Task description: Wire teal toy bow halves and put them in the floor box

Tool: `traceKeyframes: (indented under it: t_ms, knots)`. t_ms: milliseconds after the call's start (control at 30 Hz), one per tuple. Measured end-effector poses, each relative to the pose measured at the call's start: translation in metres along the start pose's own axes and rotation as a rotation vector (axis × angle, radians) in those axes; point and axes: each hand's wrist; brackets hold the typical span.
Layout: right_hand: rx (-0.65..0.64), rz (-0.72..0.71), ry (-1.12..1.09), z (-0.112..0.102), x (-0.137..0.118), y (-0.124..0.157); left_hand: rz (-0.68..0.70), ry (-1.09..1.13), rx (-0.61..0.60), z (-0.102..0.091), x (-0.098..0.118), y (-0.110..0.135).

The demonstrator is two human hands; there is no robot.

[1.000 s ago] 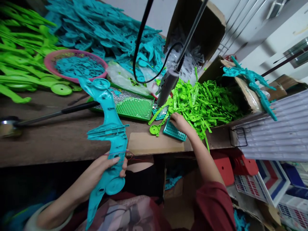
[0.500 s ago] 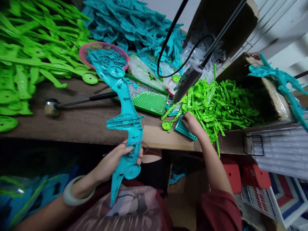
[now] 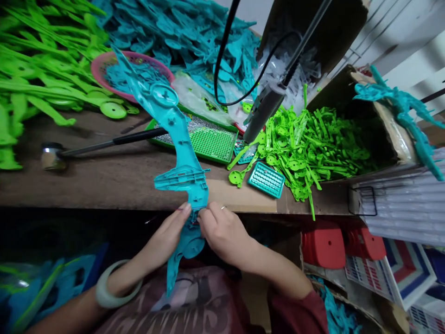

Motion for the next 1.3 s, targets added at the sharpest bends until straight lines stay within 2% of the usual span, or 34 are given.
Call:
traceKeyframes:
  t_ms: [100, 233, 333, 433, 633, 667, 733, 800, 867, 1000, 1067, 1133, 1200, 1233, 1300]
  knots:
    - [-0.032, -0.028, 0.089, 0.000, 0.001, 0.003, 0.005, 0.003, -0.051, 0.004, -0.002, 0.002]
    - [-0.057, 0.051, -0.099, -0.016, 0.001, 0.010, 0.024, 0.043, -0.112, 0.008, -0.001, 0.004]
    - [0.093, 0.141, -0.252, -0.021, -0.003, 0.014, 0.038, 0.068, -0.164, 0.010, 0.001, 0.004]
    - [0.232, 0.136, -0.252, -0.012, -0.006, 0.014, 0.053, 0.089, -0.166, 0.011, 0.002, 0.004]
    - [0.370, 0.104, -0.190, 0.008, 0.002, 0.016, 0.009, 0.151, -0.064, 0.015, 0.002, 0.004]
    - [0.398, 0.117, -0.201, 0.007, 0.005, 0.018, -0.039, 0.195, -0.088, 0.016, 0.003, 0.004]
    - [0.453, 0.153, -0.216, 0.005, 0.008, 0.023, -0.169, 0.294, -0.216, 0.017, 0.006, 0.006]
    - [0.449, 0.149, -0.223, 0.001, 0.010, 0.026, -0.235, 0.352, -0.321, 0.018, 0.006, 0.007]
    - [0.357, 0.092, -0.215, -0.003, 0.009, 0.028, -0.152, 0.320, -0.274, 0.018, 0.002, 0.007]
    - [0.151, 0.055, -0.081, -0.009, 0.004, 0.025, 0.050, 0.119, -0.046, 0.018, -0.012, 0.007]
    - [0.120, 0.062, -0.088, -0.013, 0.001, 0.024, 0.091, 0.055, -0.048, 0.016, -0.011, 0.009]
    - [0.174, 0.093, -0.208, -0.019, 0.000, 0.023, 0.142, -0.019, -0.105, 0.010, 0.001, 0.010]
    - [0.322, 0.225, -0.377, -0.020, 0.003, 0.021, 0.236, -0.179, -0.079, -0.001, 0.020, 0.006]
    - [0.411, 0.335, -0.490, -0.017, 0.007, 0.018, 0.302, -0.307, -0.011, -0.008, 0.030, 0.003]
    - [0.565, 0.589, -0.801, -0.001, 0.016, 0.005, 0.456, -0.642, 0.203, -0.019, 0.048, -0.006]
Point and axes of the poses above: each hand's wrist, its own y-axis away from the middle knuckle, its own z-axis out of the palm, x = y × z, and after that the axes turned 8 degrees about -z, right-handed
